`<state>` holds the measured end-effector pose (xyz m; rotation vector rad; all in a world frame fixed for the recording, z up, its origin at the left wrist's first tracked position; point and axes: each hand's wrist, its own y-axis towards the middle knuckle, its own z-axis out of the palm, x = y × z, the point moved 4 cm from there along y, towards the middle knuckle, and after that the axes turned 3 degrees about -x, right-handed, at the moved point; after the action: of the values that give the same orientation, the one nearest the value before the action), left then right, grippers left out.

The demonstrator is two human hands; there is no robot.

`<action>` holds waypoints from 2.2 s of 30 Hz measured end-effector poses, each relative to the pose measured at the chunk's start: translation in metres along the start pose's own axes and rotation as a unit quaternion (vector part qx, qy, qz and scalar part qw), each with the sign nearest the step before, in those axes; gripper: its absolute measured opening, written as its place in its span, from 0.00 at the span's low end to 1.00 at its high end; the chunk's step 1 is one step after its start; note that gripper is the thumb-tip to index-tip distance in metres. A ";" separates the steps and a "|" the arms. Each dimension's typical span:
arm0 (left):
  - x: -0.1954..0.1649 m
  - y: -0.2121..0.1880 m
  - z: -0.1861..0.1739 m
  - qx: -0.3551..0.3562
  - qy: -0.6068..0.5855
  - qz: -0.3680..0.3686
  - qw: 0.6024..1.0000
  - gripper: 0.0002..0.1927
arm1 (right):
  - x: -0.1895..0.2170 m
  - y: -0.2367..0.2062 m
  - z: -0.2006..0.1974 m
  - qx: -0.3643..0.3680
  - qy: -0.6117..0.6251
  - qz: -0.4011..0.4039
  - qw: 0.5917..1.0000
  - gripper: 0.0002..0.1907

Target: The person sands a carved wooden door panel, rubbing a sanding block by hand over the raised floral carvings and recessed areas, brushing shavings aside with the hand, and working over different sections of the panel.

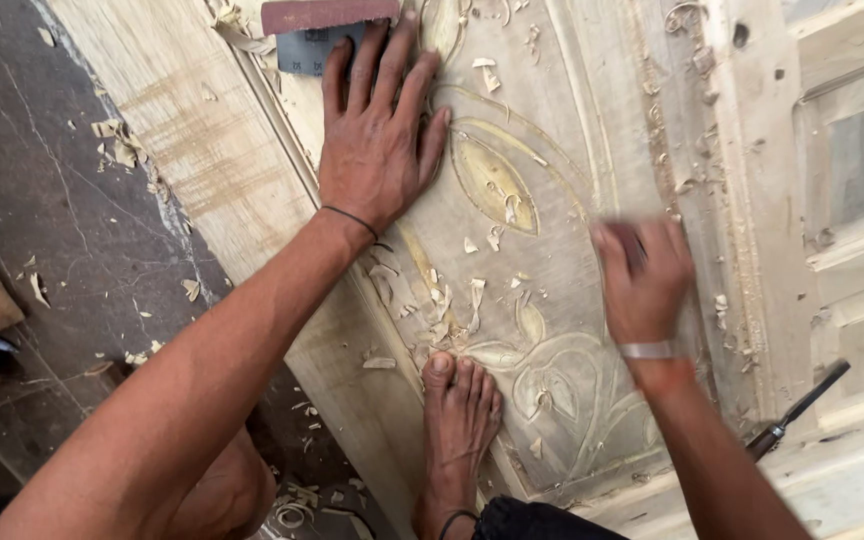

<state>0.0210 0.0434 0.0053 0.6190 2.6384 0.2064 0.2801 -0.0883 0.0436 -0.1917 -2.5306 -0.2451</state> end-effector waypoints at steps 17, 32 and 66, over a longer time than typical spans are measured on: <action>-0.001 0.002 -0.004 0.024 0.008 -0.002 1.000 0.26 | 0.010 0.045 0.023 0.091 0.066 -0.112 0.987 0.06; -0.003 0.006 -0.008 0.006 -0.002 0.000 1.000 0.26 | 0.023 0.057 0.013 0.112 0.035 -0.116 0.986 0.07; -0.006 0.011 -0.011 0.010 0.026 -0.011 1.000 0.26 | 0.029 0.047 0.042 0.052 -0.024 -0.202 0.978 0.11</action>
<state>0.0250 0.0498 0.0201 0.5989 2.6990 0.1927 0.2430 -0.0315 0.0321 0.3665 -2.6026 -0.2663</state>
